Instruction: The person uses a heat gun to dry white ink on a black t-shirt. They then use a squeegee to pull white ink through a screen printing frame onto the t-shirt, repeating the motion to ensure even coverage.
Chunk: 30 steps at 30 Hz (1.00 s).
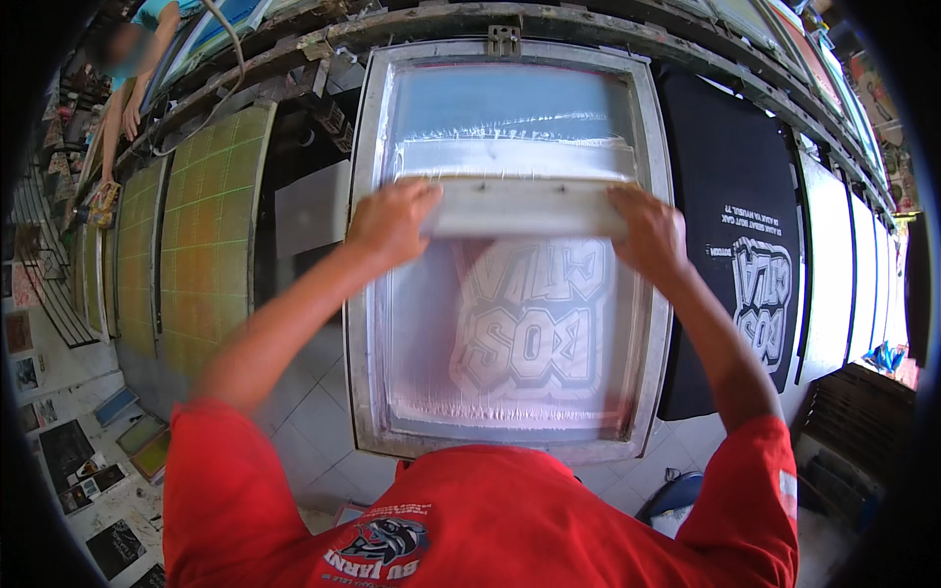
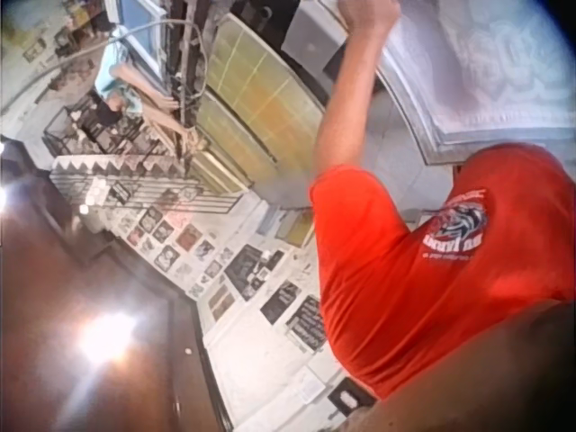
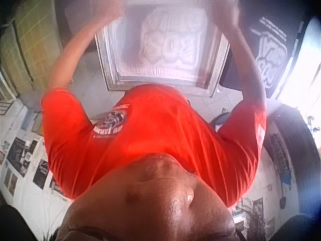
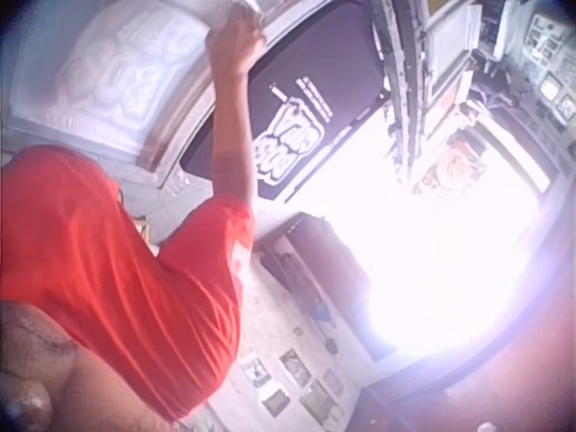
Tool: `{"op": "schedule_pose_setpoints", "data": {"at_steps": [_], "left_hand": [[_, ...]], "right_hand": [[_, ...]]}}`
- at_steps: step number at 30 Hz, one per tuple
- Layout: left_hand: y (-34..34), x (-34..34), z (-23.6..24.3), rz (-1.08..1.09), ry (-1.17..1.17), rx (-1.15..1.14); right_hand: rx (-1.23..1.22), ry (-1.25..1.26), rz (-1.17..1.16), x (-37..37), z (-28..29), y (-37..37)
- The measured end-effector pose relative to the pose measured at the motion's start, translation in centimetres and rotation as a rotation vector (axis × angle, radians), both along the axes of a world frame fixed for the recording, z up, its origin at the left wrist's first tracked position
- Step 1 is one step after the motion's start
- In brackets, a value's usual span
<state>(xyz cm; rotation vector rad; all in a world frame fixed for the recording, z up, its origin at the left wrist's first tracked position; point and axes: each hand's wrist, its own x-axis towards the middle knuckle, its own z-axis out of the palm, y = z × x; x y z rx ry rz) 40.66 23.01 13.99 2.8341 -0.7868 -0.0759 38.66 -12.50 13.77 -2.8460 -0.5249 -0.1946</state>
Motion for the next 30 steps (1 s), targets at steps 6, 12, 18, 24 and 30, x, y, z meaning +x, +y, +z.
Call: {"op": "schedule_pose_setpoints", "data": {"at_steps": [6, 12, 18, 24, 30], "left_hand": [[0.0, 10.3, 4.0, -0.107, 0.165, 0.054], [-0.6, 3.0, 8.5, -0.083, 0.224, -0.061], [1.5, -16.3, 8.2, -0.051, 0.197, -0.057], [2.2, -27.9, 6.8, -0.074, 0.286, -0.073], [2.3, -30.1, 4.8, -0.06, 0.257, -0.051]], "right_hand": [[-0.169, 0.265, 0.003, 9.5, 4.3, -0.8], [-0.146, 0.264, -0.024, 1.7, 9.4, -0.5], [-0.055, 0.25, -0.04, -17.8, 8.7, 1.0], [0.145, 0.303, -0.11, -30.0, 7.7, 2.9], [0.085, 0.196, -0.106, -31.9, 5.6, 3.6]]}}
